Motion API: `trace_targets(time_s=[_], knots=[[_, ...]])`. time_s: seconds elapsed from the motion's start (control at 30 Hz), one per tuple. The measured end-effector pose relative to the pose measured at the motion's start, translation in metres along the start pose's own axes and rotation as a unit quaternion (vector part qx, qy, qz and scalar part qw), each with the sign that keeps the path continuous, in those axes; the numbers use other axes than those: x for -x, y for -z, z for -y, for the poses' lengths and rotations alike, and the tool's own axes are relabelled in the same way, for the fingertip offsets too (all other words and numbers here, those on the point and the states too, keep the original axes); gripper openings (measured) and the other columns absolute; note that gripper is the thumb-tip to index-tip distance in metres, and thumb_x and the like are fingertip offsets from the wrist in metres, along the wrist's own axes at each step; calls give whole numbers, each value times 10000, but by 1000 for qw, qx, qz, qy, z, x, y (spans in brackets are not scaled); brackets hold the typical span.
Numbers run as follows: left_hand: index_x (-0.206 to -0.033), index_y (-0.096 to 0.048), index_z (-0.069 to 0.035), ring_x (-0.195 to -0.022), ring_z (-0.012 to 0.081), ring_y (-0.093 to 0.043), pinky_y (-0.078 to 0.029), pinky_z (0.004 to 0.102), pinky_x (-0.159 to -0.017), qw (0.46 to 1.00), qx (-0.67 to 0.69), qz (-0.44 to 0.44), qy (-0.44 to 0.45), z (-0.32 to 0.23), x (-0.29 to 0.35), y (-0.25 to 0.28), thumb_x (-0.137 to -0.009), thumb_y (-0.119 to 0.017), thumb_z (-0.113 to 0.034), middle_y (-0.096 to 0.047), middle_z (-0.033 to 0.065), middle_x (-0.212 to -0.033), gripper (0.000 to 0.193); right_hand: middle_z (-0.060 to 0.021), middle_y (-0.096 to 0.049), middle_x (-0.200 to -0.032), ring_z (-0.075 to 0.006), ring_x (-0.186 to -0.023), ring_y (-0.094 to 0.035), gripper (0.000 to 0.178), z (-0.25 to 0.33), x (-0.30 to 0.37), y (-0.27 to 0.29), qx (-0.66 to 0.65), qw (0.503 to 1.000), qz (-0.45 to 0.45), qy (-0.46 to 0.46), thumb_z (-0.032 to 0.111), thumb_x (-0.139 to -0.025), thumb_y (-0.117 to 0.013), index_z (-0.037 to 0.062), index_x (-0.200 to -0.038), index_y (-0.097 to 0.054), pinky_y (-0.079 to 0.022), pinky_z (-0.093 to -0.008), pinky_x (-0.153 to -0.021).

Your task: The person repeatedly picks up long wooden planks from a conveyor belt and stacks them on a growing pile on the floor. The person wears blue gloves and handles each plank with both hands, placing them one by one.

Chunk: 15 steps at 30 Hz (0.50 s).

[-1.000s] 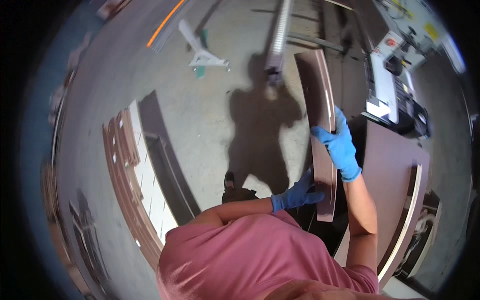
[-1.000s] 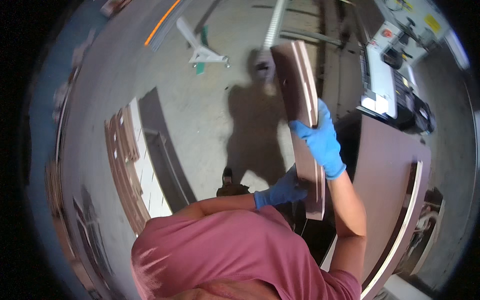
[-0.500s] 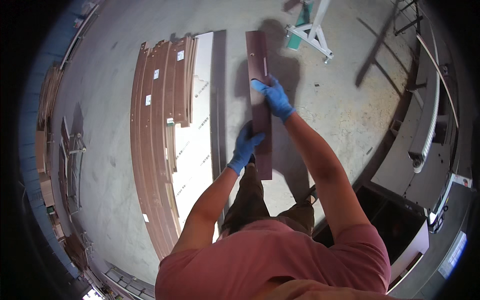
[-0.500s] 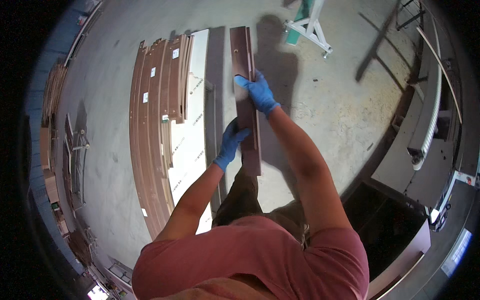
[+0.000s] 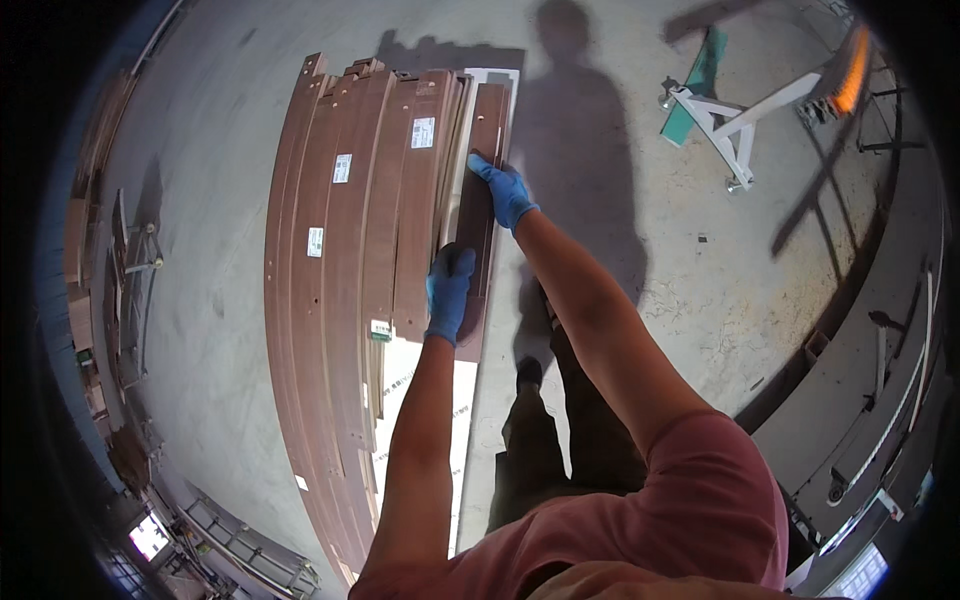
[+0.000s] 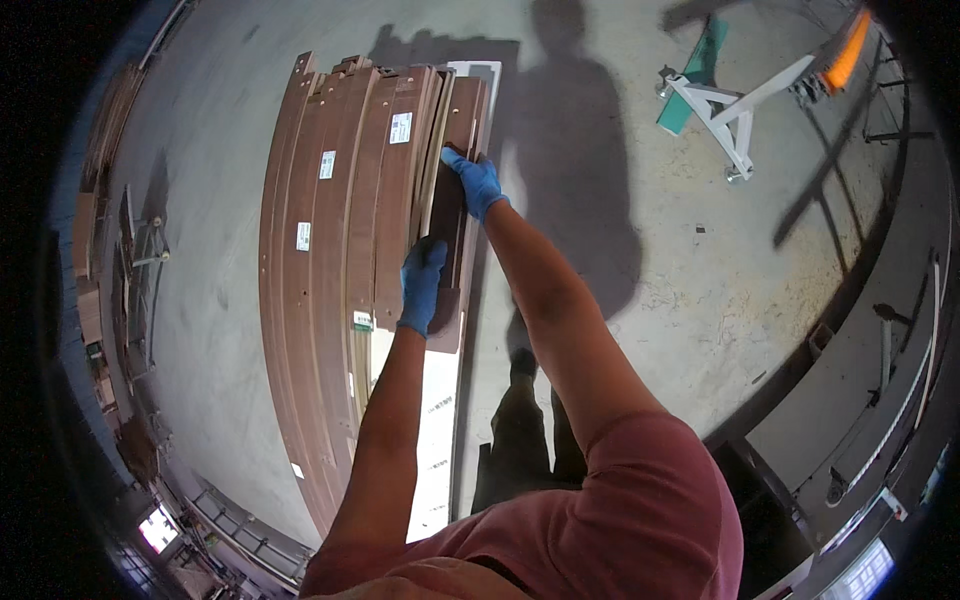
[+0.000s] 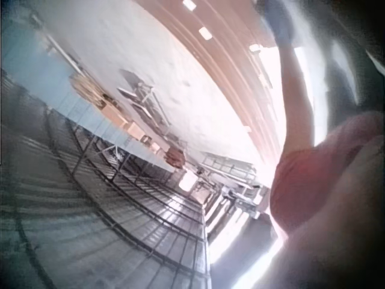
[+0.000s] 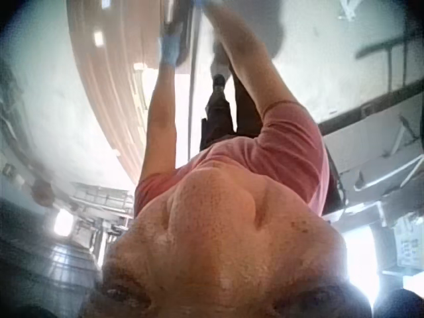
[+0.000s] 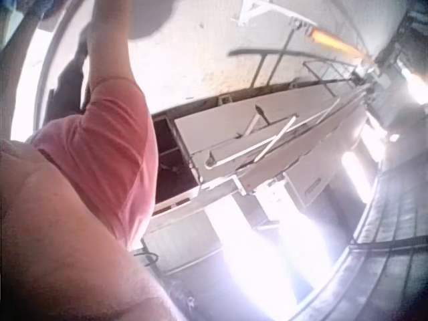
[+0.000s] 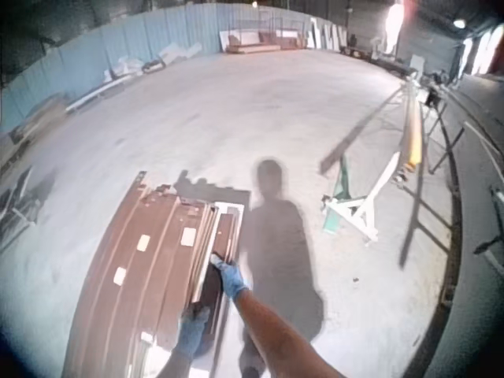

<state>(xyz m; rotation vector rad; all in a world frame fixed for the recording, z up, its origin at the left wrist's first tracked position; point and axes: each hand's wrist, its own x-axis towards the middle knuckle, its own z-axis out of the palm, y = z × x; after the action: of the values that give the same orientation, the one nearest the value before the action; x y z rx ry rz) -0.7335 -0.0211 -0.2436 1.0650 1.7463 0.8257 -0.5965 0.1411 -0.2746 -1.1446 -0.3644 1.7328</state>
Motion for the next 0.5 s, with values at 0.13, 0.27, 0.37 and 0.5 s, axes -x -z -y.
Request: trace_targets(time_s=[0.13,0.27,0.37,0.5], knots=[[-1556,-429,41,-1313,444,-602,-504,482,-1080,985,-155,-72,-29,-3,-14,-14,-854,-828,-498,-588,277,-1469,971,-169,-711,-1259,-296,-1099,-717,695,-4,-41,-11,31,999,-15,-18,315,-882,-878,-25,-1409,-579,-609,-422,-948],[-1640,-243,16,-1299,455,-598,-512,536,-1048,927,-369,-52,42,-23,-17,-32,-813,-855,-393,-512,279,-1538,1107,-186,-689,-1328,-302,-1156,-704,732,-2,-47,-19,56,997,-55,-5,294,-896,-868,-27,-1459,-528,-593,-423,-990],[-1647,-223,-17,-1276,429,-611,-525,536,-1005,891,-439,-92,71,-5,-20,-42,-830,-860,-349,-507,244,-1534,1088,-196,-670,-1374,-315,-1211,-680,778,-2,-40,-28,138,989,-56,-6,343,-912,-851,-39,-1490,-497,-541,-415,-1068],[-1647,-219,-47,-1266,390,-613,-532,530,-971,865,-481,-125,65,-2,-28,-52,-820,-882,-357,-517,219,-1500,1103,-233,-671,-1372,-346,-1255,-667,829,14,-54,-20,348,936,-35,-29,444,-912,-825,-68,-1481,-508,-507,-397,-1103]])
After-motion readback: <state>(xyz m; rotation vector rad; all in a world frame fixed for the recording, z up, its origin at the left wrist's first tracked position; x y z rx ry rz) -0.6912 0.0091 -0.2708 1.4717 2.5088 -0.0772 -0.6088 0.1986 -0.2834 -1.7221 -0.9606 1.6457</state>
